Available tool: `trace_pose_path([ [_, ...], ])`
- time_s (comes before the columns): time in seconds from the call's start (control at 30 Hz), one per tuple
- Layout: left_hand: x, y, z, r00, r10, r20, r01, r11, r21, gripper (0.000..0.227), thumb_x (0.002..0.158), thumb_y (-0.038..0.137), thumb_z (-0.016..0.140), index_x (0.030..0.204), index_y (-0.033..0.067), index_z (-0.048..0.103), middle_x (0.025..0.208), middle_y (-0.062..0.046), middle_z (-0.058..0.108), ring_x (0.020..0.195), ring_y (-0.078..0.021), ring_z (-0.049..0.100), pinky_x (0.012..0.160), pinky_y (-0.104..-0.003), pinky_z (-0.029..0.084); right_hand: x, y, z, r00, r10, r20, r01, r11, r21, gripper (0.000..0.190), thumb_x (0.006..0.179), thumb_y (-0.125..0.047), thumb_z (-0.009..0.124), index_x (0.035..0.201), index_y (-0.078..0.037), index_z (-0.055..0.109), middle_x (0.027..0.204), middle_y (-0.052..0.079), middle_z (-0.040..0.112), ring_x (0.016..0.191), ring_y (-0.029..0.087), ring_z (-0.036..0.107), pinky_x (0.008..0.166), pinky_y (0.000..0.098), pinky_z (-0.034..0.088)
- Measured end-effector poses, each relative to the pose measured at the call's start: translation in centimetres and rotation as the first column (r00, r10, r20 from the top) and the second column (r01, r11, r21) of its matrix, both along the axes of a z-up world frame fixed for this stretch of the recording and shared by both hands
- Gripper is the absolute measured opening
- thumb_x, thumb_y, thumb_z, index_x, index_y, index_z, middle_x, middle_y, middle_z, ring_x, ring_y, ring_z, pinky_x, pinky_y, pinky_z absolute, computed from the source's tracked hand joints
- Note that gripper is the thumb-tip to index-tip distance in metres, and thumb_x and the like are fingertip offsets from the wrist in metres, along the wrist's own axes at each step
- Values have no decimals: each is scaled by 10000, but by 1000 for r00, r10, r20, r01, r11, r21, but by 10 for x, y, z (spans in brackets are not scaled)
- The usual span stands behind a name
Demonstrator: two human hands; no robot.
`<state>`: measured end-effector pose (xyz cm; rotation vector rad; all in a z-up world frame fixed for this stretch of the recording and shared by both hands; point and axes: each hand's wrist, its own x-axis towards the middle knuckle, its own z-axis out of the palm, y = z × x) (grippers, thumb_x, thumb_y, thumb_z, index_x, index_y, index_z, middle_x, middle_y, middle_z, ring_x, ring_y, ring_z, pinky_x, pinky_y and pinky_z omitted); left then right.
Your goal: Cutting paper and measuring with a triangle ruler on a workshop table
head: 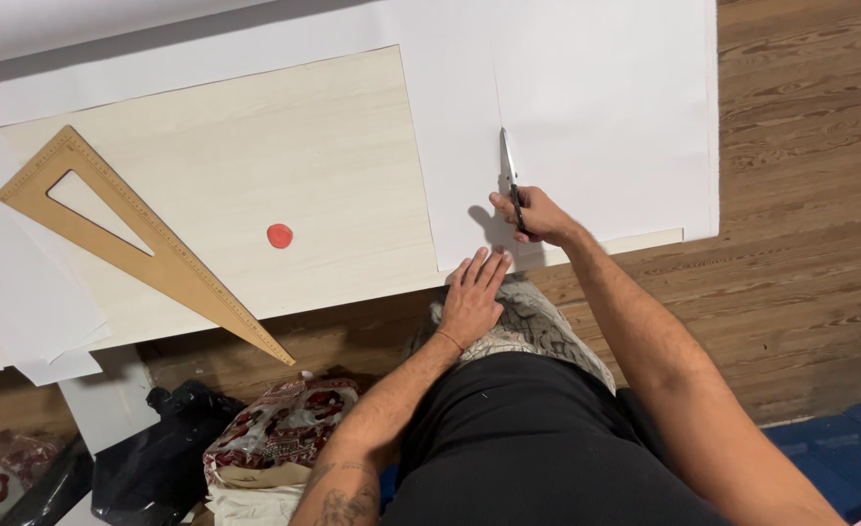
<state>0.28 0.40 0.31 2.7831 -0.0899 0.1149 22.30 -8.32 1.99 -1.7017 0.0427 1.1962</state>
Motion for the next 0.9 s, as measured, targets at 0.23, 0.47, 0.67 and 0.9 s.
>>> trace_pose_path([
  [0.23,2,5,-1,1000,-20,3,20,998,-53,899,763,171,588,1628,157,340,1687,-88,309,1532,-316,317,1227,-476,275,16,11,8,1000,21,-3,-21,1000,-2,518,980,-490,741,861,-36,521,622,67,500,330,126,489,235,217,280],
  [0.47,7,11,1,996,-62,-59,56,993,-102,795,807,193,572,1584,149,412,1629,-79,388,1476,-318,376,1153,-467,362,29,17,1,1000,22,11,-22,1000,1,508,986,-483,737,869,-37,523,632,81,508,329,133,490,229,229,275],
  [0.67,13,18,6,989,-115,-97,105,989,-101,764,811,196,577,1561,141,440,1610,-82,410,1430,-327,413,1073,-460,418,43,25,0,999,29,14,-29,1000,-2,548,970,-528,749,880,-33,532,634,77,513,335,137,500,230,234,289],
  [0.9,22,21,20,956,-171,-238,163,985,-52,678,870,152,600,1529,104,450,1554,-107,430,1397,-332,402,1022,-439,416,55,35,0,1000,24,16,-24,1000,-6,506,985,-487,730,866,-41,523,627,64,505,335,127,488,233,226,279],
])
